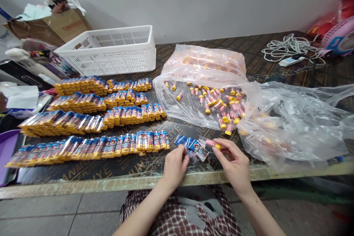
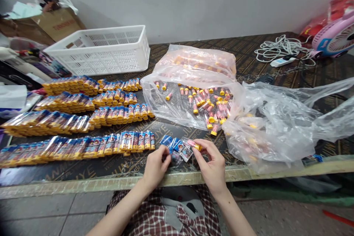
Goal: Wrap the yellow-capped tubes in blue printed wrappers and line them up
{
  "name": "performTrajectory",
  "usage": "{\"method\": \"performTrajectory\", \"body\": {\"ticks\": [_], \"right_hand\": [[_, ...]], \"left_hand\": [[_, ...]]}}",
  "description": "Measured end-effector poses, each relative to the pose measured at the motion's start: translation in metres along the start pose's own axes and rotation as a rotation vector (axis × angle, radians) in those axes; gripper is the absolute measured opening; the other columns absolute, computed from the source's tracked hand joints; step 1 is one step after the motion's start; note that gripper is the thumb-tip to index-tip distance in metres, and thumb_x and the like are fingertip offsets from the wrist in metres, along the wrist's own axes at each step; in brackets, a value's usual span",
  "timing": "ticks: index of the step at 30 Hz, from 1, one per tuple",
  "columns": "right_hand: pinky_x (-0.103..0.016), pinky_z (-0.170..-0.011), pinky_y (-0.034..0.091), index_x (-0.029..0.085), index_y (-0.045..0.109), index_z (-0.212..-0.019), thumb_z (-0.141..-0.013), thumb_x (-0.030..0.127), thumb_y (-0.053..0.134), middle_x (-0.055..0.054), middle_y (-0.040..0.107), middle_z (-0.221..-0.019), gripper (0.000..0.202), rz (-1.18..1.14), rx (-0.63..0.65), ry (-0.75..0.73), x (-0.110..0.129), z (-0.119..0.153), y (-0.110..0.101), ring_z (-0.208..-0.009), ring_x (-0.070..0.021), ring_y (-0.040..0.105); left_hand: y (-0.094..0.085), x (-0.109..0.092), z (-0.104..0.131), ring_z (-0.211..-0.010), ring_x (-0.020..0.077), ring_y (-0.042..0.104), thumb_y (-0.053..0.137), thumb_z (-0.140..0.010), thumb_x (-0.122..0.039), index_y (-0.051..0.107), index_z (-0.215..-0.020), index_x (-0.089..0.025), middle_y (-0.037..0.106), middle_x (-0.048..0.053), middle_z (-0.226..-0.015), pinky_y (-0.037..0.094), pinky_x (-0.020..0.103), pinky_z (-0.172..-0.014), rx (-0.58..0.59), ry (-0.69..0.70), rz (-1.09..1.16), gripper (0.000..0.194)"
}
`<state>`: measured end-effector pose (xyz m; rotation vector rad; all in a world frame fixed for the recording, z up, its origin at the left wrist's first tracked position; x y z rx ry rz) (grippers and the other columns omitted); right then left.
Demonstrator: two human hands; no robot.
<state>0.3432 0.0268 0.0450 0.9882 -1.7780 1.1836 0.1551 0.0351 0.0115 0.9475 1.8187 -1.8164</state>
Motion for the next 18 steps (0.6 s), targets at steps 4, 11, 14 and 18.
{"method": "performTrajectory", "body": {"ticks": [4, 11, 14, 18], "right_hand": [[-0.03, -0.077, 0.052, 0.023, 0.065, -0.101, -0.083, 0.025, 0.06, -0.006, 0.06, -0.106, 0.019, -0.109, -0.003, 0.018, 0.001, 0.006, 0.002, -0.094, -0.0185, 0.059], [-0.027, -0.074, 0.053, 0.023, 0.067, -0.098, -0.082, 0.024, 0.062, -0.007, 0.061, -0.105, 0.017, -0.176, 0.043, 0.048, -0.003, 0.017, 0.016, -0.093, -0.0179, 0.059], [-0.028, -0.075, 0.055, 0.021, 0.068, -0.096, -0.081, 0.027, 0.063, -0.007, 0.062, -0.101, 0.017, -0.241, 0.093, 0.155, -0.023, 0.024, 0.023, -0.088, -0.0182, 0.061], [-0.03, -0.076, 0.056, 0.021, 0.067, -0.098, -0.079, 0.028, 0.066, -0.006, 0.063, -0.098, 0.021, -0.395, 0.051, 0.26, -0.043, 0.031, 0.018, -0.084, -0.0176, 0.063]], "left_hand": [[-0.021, 0.009, -0.011, -0.069, 0.0124, 0.057, 0.056, -0.072, -0.015, 0.053, -0.084, -0.018, 0.06, 0.0, -0.074, 0.042, 0.022, -0.066, -0.189, -0.2, 0.414, 0.013], [-0.02, 0.017, -0.022, -0.068, 0.0158, 0.058, 0.064, -0.07, -0.027, 0.068, -0.075, -0.012, 0.068, 0.006, -0.073, 0.044, 0.026, -0.066, -0.158, -0.334, 0.675, 0.016], [-0.015, 0.021, -0.017, -0.066, 0.0148, 0.057, 0.068, -0.068, -0.03, 0.07, -0.074, -0.013, 0.068, 0.004, -0.071, 0.043, 0.025, -0.065, -0.173, -0.372, 0.704, 0.018], [-0.003, 0.028, -0.013, -0.054, 0.0109, 0.053, 0.074, -0.061, -0.033, 0.068, -0.063, -0.013, 0.062, 0.0, -0.057, 0.041, 0.022, -0.057, -0.199, -0.519, 0.914, 0.021]]}}
Point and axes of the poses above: each hand's wrist, its own z-axis away from the middle knuckle, its own y-axis out of the palm, x = y × z, the point moved 7 cm from there along -z, towards the middle knuckle
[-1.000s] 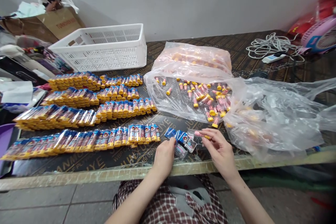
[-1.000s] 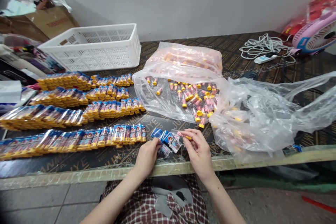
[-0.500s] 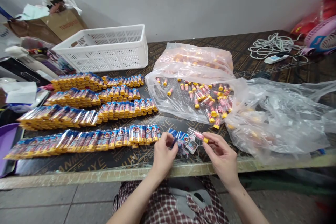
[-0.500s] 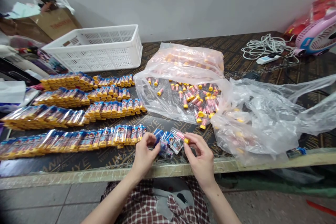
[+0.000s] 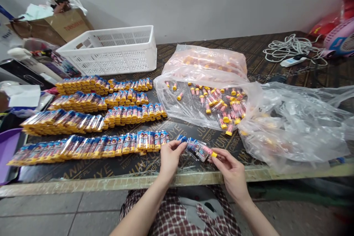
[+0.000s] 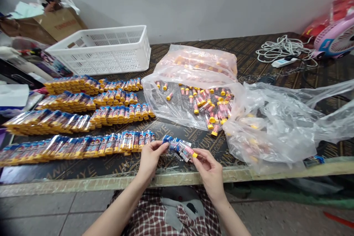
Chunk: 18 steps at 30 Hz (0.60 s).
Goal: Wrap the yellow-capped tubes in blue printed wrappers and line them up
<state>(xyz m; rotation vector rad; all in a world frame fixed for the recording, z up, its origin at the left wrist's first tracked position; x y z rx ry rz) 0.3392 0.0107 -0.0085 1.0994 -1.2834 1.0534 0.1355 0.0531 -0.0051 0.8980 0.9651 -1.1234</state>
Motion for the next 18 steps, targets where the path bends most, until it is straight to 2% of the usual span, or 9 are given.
{"method": "performTrajectory", "body": {"ticks": [4, 9, 11, 14, 18], "right_hand": [[-0.031, -0.076, 0.056, 0.023, 0.066, -0.102, -0.08, 0.025, 0.065, -0.006, 0.061, -0.103, 0.023, -0.065, -0.087, -0.069, 0.008, 0.0, -0.008, -0.085, -0.0178, 0.064], [-0.028, -0.08, 0.053, 0.024, 0.066, -0.102, -0.081, 0.021, 0.062, -0.006, 0.06, -0.105, 0.021, 0.095, -0.157, -0.219, 0.031, 0.001, -0.004, -0.096, -0.0184, 0.06], [-0.027, -0.08, 0.053, 0.025, 0.066, -0.101, -0.082, 0.02, 0.061, -0.005, 0.06, -0.104, 0.02, 0.155, -0.123, -0.252, 0.036, 0.0, 0.001, -0.096, -0.0174, 0.06], [-0.025, -0.079, 0.053, 0.025, 0.066, -0.101, -0.083, 0.018, 0.06, -0.005, 0.06, -0.104, 0.02, 0.185, -0.002, -0.267, 0.037, 0.0, 0.011, -0.096, -0.0167, 0.059], [-0.026, -0.081, 0.053, 0.028, 0.065, -0.106, -0.087, 0.017, 0.054, -0.005, 0.061, -0.108, 0.025, 0.2, 0.125, -0.291, 0.038, 0.001, 0.02, -0.1, -0.0165, 0.059]], "left_hand": [[0.007, 0.004, -0.003, -0.048, 0.0101, 0.052, 0.077, -0.055, -0.041, 0.064, -0.056, -0.012, 0.058, -0.001, -0.049, 0.041, 0.022, -0.052, -0.053, -0.118, 0.207, 0.032], [0.01, 0.0, -0.008, -0.048, 0.0108, 0.054, 0.08, -0.049, -0.045, 0.062, -0.055, -0.012, 0.058, -0.002, -0.049, 0.043, 0.022, -0.052, -0.116, -0.116, 0.276, 0.038], [0.009, 0.001, -0.009, -0.048, 0.0106, 0.054, 0.079, -0.05, -0.046, 0.061, -0.055, -0.012, 0.057, -0.002, -0.049, 0.043, 0.022, -0.052, -0.124, -0.112, 0.269, 0.038], [0.009, 0.0, -0.01, -0.05, 0.0098, 0.054, 0.076, -0.055, -0.048, 0.061, -0.057, -0.012, 0.056, -0.003, -0.051, 0.044, 0.022, -0.052, -0.114, -0.073, 0.249, 0.039], [0.016, -0.006, -0.008, -0.056, 0.009, 0.054, 0.071, -0.064, -0.047, 0.061, -0.068, -0.013, 0.058, -0.002, -0.062, 0.048, 0.021, -0.055, -0.032, -0.027, 0.276, 0.035]]}}
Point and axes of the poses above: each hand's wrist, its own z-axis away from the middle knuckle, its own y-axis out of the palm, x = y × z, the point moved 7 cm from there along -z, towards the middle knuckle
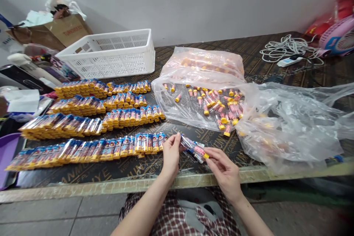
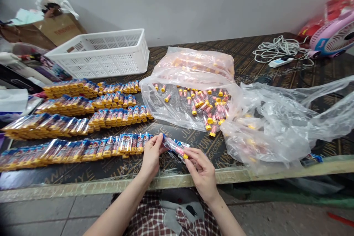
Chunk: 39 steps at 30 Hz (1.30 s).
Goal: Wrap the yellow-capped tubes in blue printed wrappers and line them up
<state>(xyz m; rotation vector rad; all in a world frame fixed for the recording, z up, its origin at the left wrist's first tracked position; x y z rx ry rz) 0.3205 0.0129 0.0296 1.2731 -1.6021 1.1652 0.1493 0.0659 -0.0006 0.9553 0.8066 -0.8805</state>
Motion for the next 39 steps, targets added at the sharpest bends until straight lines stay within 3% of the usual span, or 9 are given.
{"method": "performTrajectory", "body": {"ticks": [5, 12, 16, 18, 20, 22, 25, 29, 39], "right_hand": [[-0.029, -0.084, 0.052, 0.029, 0.064, -0.111, -0.087, 0.014, 0.053, -0.005, 0.062, -0.109, 0.03, 0.044, 0.098, -0.061, 0.0, -0.003, 0.006, -0.1, -0.0166, 0.06], [-0.028, -0.077, 0.053, 0.026, 0.068, -0.099, -0.082, 0.012, 0.06, -0.003, 0.067, -0.092, 0.023, 0.088, 0.135, -0.199, 0.014, -0.006, 0.015, -0.087, -0.0163, 0.063], [-0.029, -0.073, 0.053, 0.027, 0.066, -0.103, -0.082, 0.009, 0.056, -0.004, 0.064, -0.092, 0.029, 0.137, 0.12, -0.211, 0.015, -0.006, 0.019, -0.084, -0.0163, 0.062], [-0.031, -0.075, 0.053, 0.027, 0.062, -0.111, -0.079, 0.009, 0.057, -0.005, 0.059, -0.098, 0.037, 0.182, 0.077, -0.212, 0.014, -0.007, 0.017, -0.086, -0.0173, 0.061], [-0.037, -0.085, 0.05, 0.028, 0.053, -0.123, -0.075, 0.01, 0.059, -0.007, 0.054, -0.111, 0.052, 0.228, 0.056, -0.214, 0.014, -0.009, 0.016, -0.101, -0.0216, 0.057], [-0.044, -0.096, 0.044, 0.029, 0.041, -0.133, -0.07, 0.009, 0.059, -0.01, 0.042, -0.13, 0.068, 0.222, 0.101, -0.208, 0.014, -0.013, 0.018, -0.12, -0.0269, 0.045], [-0.047, -0.102, 0.039, 0.029, 0.028, -0.139, -0.065, 0.007, 0.054, -0.009, 0.024, -0.146, 0.082, 0.112, 0.24, -0.177, 0.015, -0.016, 0.024, -0.13, -0.0289, 0.035], [-0.043, -0.104, 0.039, 0.027, 0.028, -0.139, -0.059, 0.004, 0.049, -0.008, 0.036, -0.14, 0.086, 0.036, 0.335, -0.153, 0.014, -0.014, 0.028, -0.127, -0.0264, 0.041], [-0.041, -0.1, 0.044, 0.025, 0.033, -0.136, -0.058, 0.006, 0.05, -0.01, 0.046, -0.132, 0.082, -0.052, 0.249, -0.152, 0.012, -0.008, 0.028, -0.12, -0.0261, 0.049]], "left_hand": [[0.011, -0.001, 0.005, -0.062, 0.0109, 0.061, 0.077, -0.062, -0.035, 0.057, -0.09, -0.015, 0.065, 0.0, -0.072, 0.052, 0.025, -0.062, 0.149, -0.104, 0.092, 0.039], [0.003, -0.004, 0.006, -0.057, 0.0105, 0.061, 0.079, -0.06, -0.033, 0.054, -0.094, -0.015, 0.066, 0.0, -0.067, 0.05, 0.022, -0.057, 0.124, -0.106, 0.065, 0.045], [0.003, -0.007, 0.008, -0.058, 0.0107, 0.061, 0.079, -0.061, -0.033, 0.054, -0.097, -0.015, 0.068, 0.0, -0.069, 0.051, 0.024, -0.059, 0.136, -0.082, 0.053, 0.047], [0.005, -0.007, 0.011, -0.059, 0.0114, 0.062, 0.08, -0.059, -0.033, 0.055, -0.099, -0.016, 0.069, 0.001, -0.071, 0.051, 0.024, -0.061, 0.161, -0.101, 0.026, 0.05], [0.009, -0.003, 0.016, -0.061, 0.012, 0.063, 0.081, -0.056, -0.033, 0.058, -0.097, -0.015, 0.069, 0.002, -0.073, 0.051, 0.024, -0.062, 0.217, -0.155, -0.006, 0.051], [0.015, 0.001, 0.023, -0.062, 0.0118, 0.062, 0.082, -0.054, -0.033, 0.063, -0.091, -0.013, 0.069, 0.004, -0.073, 0.05, 0.022, -0.061, 0.311, -0.23, -0.052, 0.047], [0.023, 0.005, 0.035, -0.061, 0.0096, 0.059, 0.08, -0.058, -0.035, 0.067, -0.081, -0.01, 0.066, 0.004, -0.07, 0.047, 0.02, -0.058, 0.434, -0.3, -0.119, 0.036], [0.025, 0.007, 0.041, -0.058, 0.008, 0.055, 0.076, -0.063, -0.037, 0.068, -0.079, -0.011, 0.063, 0.002, -0.067, 0.047, 0.021, -0.059, 0.48, -0.329, -0.12, 0.032], [0.023, 0.011, 0.046, -0.058, 0.0081, 0.055, 0.081, -0.056, -0.036, 0.067, -0.073, -0.012, 0.063, 0.001, -0.065, 0.046, 0.021, -0.061, 0.433, -0.378, -0.097, 0.033]]}}
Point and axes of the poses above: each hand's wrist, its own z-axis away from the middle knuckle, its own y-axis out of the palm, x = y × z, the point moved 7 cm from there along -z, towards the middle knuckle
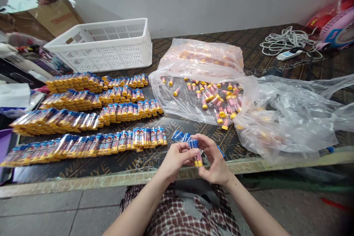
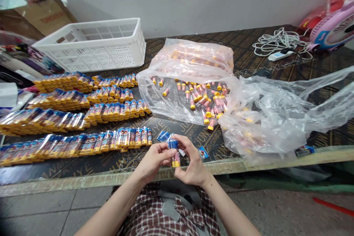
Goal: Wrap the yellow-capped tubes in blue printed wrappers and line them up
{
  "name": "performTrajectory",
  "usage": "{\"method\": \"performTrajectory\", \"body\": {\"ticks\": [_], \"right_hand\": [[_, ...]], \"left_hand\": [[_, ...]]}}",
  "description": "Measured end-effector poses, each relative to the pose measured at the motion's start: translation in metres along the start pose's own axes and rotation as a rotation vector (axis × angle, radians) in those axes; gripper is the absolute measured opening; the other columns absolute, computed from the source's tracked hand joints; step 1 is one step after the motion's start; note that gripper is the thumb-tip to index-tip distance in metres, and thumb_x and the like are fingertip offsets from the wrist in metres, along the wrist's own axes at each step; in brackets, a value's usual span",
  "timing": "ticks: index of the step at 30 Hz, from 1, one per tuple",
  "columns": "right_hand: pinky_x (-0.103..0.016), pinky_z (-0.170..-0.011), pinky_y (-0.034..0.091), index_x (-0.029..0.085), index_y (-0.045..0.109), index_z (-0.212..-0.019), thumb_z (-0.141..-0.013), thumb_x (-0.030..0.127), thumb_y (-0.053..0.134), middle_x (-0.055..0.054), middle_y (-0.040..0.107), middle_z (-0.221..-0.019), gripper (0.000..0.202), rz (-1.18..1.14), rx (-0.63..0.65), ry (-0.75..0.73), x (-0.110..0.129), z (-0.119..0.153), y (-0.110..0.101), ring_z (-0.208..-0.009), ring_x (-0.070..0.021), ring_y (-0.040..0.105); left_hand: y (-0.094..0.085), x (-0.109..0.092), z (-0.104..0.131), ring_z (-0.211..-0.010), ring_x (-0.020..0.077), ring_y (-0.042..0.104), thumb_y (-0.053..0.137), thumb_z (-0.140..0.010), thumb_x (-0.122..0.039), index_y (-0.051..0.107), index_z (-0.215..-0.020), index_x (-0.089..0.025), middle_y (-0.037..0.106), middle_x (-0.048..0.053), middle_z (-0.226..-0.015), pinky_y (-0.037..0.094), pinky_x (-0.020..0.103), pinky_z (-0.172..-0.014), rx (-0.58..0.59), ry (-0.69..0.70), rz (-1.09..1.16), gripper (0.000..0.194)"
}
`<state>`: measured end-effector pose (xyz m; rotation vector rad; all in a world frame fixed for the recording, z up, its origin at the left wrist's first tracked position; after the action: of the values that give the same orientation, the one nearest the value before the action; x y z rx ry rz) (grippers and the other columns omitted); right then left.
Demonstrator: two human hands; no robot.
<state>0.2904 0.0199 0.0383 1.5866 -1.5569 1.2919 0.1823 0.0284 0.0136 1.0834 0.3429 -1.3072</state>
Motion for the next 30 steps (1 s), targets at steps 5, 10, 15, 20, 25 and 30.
{"method": "performTrajectory", "body": {"ticks": [5, 10, 15, 20, 25, 30], "right_hand": [[-0.042, -0.099, 0.044, 0.025, 0.031, -0.136, -0.058, 0.007, 0.05, -0.01, 0.046, -0.132, 0.082, -0.014, -0.009, 0.006, 0.0, -0.001, 0.0, -0.119, -0.0262, 0.05], [-0.041, -0.097, 0.046, 0.025, 0.03, -0.137, -0.058, 0.008, 0.05, -0.01, 0.047, -0.133, 0.083, -0.016, -0.028, 0.007, -0.003, 0.002, 0.0, -0.117, -0.0262, 0.051], [-0.041, -0.096, 0.046, 0.026, 0.026, -0.139, -0.066, 0.011, 0.053, -0.011, 0.044, -0.135, 0.08, -0.025, 0.002, 0.01, 0.003, -0.002, 0.005, -0.117, -0.0254, 0.051], [-0.05, -0.099, 0.038, 0.026, 0.03, -0.139, -0.072, 0.039, 0.067, -0.012, 0.039, -0.139, 0.078, 0.435, 0.039, -0.005, -0.018, -0.028, -0.032, -0.12, -0.0318, 0.046], [-0.055, -0.086, 0.038, 0.021, 0.059, -0.115, -0.083, 0.048, 0.052, -0.022, 0.05, -0.122, 0.042, 1.083, -0.187, 0.069, -0.077, -0.043, -0.11, -0.112, -0.0419, 0.046], [-0.048, -0.071, 0.043, 0.019, 0.057, -0.119, -0.083, 0.039, 0.05, -0.019, 0.056, -0.103, 0.042, 1.243, -0.044, 0.074, -0.099, -0.037, -0.113, -0.093, -0.0367, 0.05]], "left_hand": [[0.002, -0.002, 0.001, -0.057, 0.0085, 0.053, 0.08, -0.056, -0.038, 0.067, -0.074, -0.012, 0.062, 0.001, -0.064, 0.045, 0.022, -0.06, -0.007, 0.007, -0.007, 0.034], [0.002, -0.002, 0.001, -0.058, 0.0089, 0.055, 0.08, -0.056, -0.04, 0.067, -0.073, -0.012, 0.063, 0.002, -0.066, 0.046, 0.022, -0.06, 0.002, 0.009, 0.001, 0.036], [0.003, -0.002, 0.002, -0.054, 0.0098, 0.056, 0.08, -0.055, -0.042, 0.064, -0.07, -0.012, 0.065, 0.003, -0.065, 0.044, 0.021, -0.054, -0.011, 0.035, 0.033, 0.037], [-0.042, -0.042, 0.015, -0.052, 0.013, 0.057, 0.079, -0.053, -0.044, 0.06, -0.067, -0.014, 0.064, 0.003, -0.059, 0.041, 0.023, -0.051, -0.256, 0.219, -0.152, 0.038], [-0.126, -0.115, 0.064, -0.052, 0.0146, 0.054, 0.074, -0.059, -0.048, 0.062, -0.091, -0.019, 0.057, -0.003, -0.053, 0.037, 0.024, -0.054, -0.865, 0.473, -0.888, 0.044], [-0.156, -0.131, 0.077, -0.065, 0.023, 0.061, 0.06, -0.074, -0.052, 0.06, -0.105, -0.02, 0.064, 0.005, -0.065, 0.035, 0.026, -0.058, -1.013, 0.27, -1.5, 0.044]]}}
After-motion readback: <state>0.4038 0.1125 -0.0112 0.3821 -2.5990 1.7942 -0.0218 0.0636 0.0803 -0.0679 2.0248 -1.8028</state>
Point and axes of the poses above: each hand's wrist, its own z-axis away from the middle knuckle, its own y-axis out of the palm, x = y × z, the point moved 7 cm from there along -z, towards the middle knuckle
